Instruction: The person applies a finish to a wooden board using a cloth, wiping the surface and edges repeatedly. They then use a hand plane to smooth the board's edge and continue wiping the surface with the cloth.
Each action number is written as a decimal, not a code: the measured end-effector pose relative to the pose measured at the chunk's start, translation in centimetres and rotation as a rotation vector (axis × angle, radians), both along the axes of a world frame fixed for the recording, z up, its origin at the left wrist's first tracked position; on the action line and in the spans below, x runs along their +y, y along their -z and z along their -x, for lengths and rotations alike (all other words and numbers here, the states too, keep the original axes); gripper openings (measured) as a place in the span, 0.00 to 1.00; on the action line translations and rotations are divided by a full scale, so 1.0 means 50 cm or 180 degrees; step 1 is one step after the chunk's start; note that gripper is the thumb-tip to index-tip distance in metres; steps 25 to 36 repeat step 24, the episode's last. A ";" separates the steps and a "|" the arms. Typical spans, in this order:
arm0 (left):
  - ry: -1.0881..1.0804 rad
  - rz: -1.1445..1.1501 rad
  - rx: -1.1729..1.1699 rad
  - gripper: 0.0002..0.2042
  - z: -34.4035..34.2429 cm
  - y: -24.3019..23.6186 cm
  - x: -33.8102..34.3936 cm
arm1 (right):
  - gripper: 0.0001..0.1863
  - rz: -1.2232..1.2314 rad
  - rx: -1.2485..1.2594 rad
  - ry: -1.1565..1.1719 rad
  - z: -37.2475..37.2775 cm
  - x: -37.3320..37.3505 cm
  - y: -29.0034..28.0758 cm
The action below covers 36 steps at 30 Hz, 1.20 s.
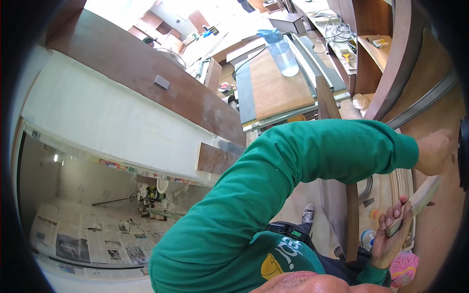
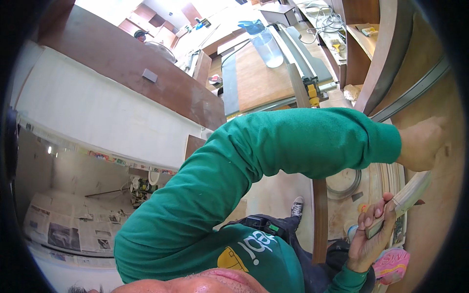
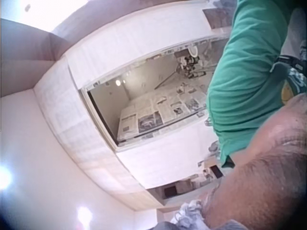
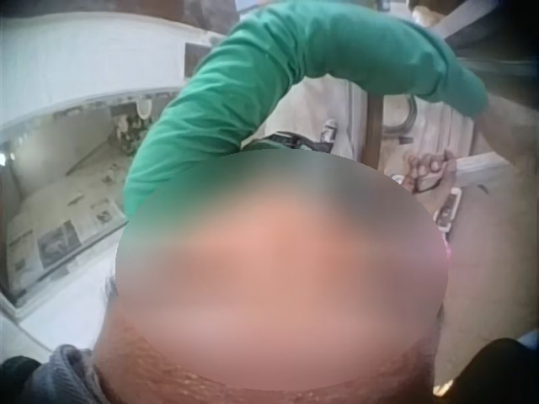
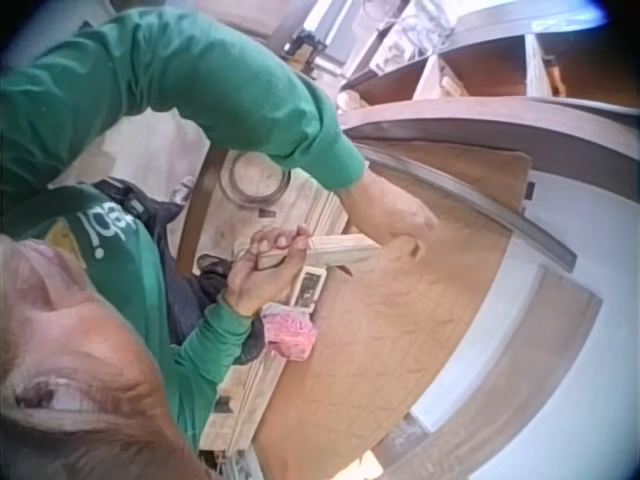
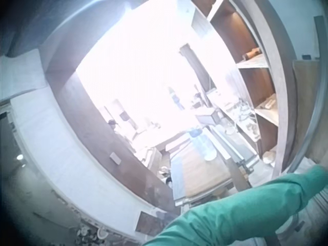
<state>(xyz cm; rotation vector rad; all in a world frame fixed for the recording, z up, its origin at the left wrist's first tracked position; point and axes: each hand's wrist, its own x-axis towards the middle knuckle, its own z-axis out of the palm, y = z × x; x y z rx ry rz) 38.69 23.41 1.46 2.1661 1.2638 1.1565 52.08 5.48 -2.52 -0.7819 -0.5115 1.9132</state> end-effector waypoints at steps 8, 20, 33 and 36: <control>0.1205 0.2056 0.3428 0.24 0.036 0.078 0.053 | 0.16 -0.0105 0.0316 -0.0033 -0.010 0.014 -0.004; 0.1455 0.1752 0.3192 0.30 0.089 0.039 0.039 | 0.17 -0.0292 0.0488 0.0049 -0.039 0.026 -0.024; 0.1218 0.1414 0.3059 0.30 0.122 0.003 0.022 | 0.18 -0.0161 0.0487 0.0059 -0.043 0.042 -0.023; 0.1218 0.1414 0.3059 0.30 0.122 0.003 0.022 | 0.18 -0.0161 0.0487 0.0059 -0.043 0.042 -0.023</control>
